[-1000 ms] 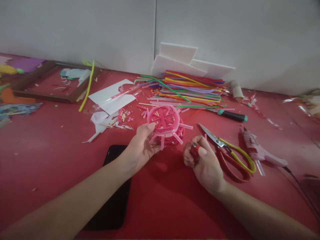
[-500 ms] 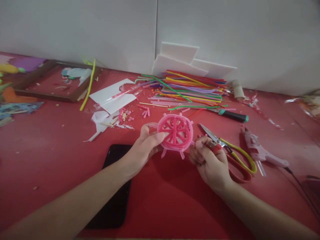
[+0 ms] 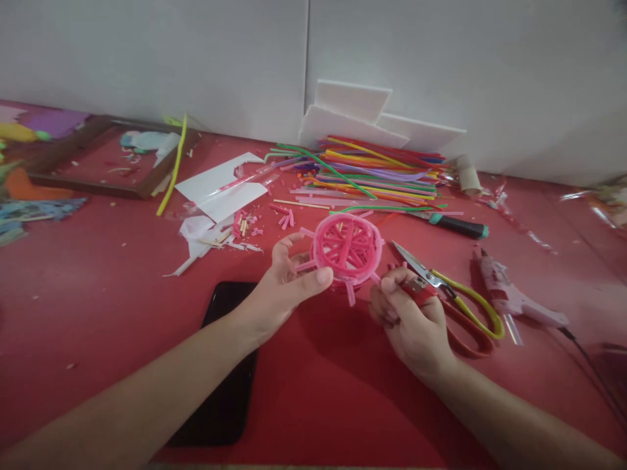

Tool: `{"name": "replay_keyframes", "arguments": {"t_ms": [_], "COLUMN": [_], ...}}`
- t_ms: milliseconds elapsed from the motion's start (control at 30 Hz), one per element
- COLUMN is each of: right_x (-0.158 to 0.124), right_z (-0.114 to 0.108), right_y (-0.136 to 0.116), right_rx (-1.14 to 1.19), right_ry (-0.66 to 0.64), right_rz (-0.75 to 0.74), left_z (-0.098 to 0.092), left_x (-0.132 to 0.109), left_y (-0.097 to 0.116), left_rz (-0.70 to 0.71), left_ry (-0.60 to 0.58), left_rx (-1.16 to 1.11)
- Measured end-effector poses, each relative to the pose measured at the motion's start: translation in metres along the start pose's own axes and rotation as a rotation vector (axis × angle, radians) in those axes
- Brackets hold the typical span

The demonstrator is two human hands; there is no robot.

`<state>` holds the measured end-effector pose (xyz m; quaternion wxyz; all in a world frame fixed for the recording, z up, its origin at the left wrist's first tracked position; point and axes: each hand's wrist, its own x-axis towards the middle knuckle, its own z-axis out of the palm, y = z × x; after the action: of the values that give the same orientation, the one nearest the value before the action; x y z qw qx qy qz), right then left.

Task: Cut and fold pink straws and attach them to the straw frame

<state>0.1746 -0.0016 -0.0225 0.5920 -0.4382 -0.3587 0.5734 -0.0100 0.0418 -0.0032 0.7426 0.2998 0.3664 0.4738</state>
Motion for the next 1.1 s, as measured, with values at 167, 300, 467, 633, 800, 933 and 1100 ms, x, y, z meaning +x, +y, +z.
{"name": "replay_keyframes", "arguments": {"t_ms": [167,300,467,633,800,933,1100], "right_x": [-0.0021,-0.0039,-0.0041,-0.0034,-0.0009,0.0016,0.0023], "right_z": [-0.0045,-0.0097,-0.0086,-0.0082,-0.0068,-0.0026,-0.0026], "right_y": [0.0035,0.0044,0.0013,0.0033,0.0046,0.0054,0.0082], "right_rx": [-0.103,-0.156,-0.082,-0.127,-0.092,-0.044,-0.057], "right_ry": [-0.029,-0.081,-0.218,-0.187,-0.151,-0.106,-0.122], "right_rz": [-0.038,-0.027,0.052,0.060,0.078,0.060,0.029], "left_z": [0.0024,0.0054,0.0043,0.0011,0.0027,0.0048,0.0066], "left_x": [0.0010,0.0011,0.0016,0.0023,0.0034,0.0041,0.0043], "left_y": [0.0023,0.0060,0.0060,0.0028,0.0038,0.0055,0.0062], "left_rz": [-0.034,-0.081,-0.041,0.010,0.019,0.031,0.022], "left_ry": [-0.023,0.051,0.154,0.161,0.192,0.220,0.252], "left_rx": [-0.051,-0.064,-0.035,-0.023,-0.033,-0.042,-0.024]}}
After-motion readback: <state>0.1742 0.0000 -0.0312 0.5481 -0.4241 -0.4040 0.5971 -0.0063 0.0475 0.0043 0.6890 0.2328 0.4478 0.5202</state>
